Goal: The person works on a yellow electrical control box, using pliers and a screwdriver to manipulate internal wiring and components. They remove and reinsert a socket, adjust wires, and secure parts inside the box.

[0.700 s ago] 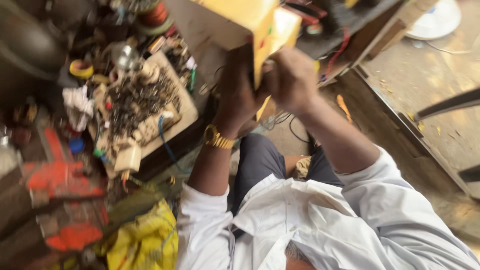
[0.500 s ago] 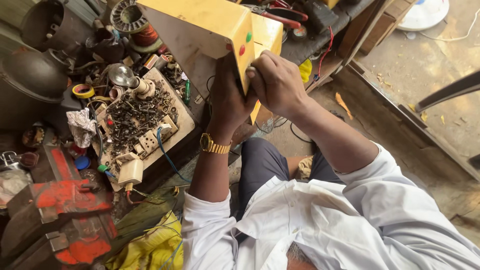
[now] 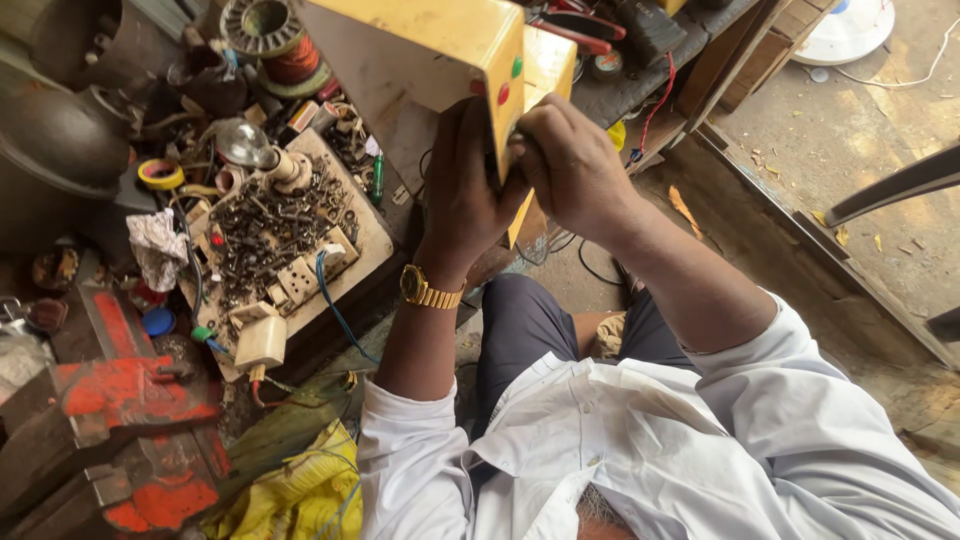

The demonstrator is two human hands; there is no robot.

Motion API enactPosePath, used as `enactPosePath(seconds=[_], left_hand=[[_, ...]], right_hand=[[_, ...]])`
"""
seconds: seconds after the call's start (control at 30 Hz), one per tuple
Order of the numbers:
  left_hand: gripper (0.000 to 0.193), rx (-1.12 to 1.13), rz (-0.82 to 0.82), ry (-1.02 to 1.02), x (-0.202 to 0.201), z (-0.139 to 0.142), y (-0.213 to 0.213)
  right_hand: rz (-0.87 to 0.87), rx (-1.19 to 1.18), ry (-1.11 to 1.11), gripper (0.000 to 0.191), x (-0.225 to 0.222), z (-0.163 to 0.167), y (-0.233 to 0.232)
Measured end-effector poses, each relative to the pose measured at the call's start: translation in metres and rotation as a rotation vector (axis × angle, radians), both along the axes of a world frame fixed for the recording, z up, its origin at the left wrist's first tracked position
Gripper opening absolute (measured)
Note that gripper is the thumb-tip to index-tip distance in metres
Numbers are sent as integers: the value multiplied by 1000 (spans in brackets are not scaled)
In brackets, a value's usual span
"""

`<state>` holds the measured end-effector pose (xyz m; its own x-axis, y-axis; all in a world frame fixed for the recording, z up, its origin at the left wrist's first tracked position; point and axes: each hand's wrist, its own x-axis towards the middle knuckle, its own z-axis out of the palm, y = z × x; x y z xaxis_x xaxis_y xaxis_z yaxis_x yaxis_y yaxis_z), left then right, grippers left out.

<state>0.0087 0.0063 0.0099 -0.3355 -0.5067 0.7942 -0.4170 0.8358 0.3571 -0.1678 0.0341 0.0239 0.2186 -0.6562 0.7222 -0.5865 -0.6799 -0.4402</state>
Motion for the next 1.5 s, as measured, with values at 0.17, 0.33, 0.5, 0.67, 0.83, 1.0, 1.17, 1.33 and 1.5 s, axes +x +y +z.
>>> enactPosePath(seconds=[0.17, 0.33, 0.5, 0.67, 0.83, 1.0, 1.17, 1.33, 1.5], left_hand=[[62, 17, 43, -20, 1, -1, -1], [62, -4, 41, -3, 1, -3, -1], [65, -22, 6, 18, 1, -3, -1], [62, 14, -6, 31, 0, -2, 0], [62, -23, 1, 29, 0, 1, 0], [61, 1, -3, 27, 0, 0, 0], [63, -21, -16, 37, 0, 1, 0], [57, 19, 21, 28, -1, 0, 2], [60, 35, 24, 36, 0, 0, 3]], right_hand=[[30, -53, -17, 20, -1, 10, 6], [-2, -106, 38, 25, -1, 18, 13], [66, -35, -64, 23, -3, 20, 20], [-74, 22, -19, 9, 3, 18, 19], [-66, -29, 6, 8, 6, 19, 14], [-37, -69, 34, 12, 3, 22, 18], [-30, -130, 109, 13, -2, 25, 17], [-48, -187, 165, 15, -4, 30, 18], [-24, -222, 141, 17, 0, 35, 23]])
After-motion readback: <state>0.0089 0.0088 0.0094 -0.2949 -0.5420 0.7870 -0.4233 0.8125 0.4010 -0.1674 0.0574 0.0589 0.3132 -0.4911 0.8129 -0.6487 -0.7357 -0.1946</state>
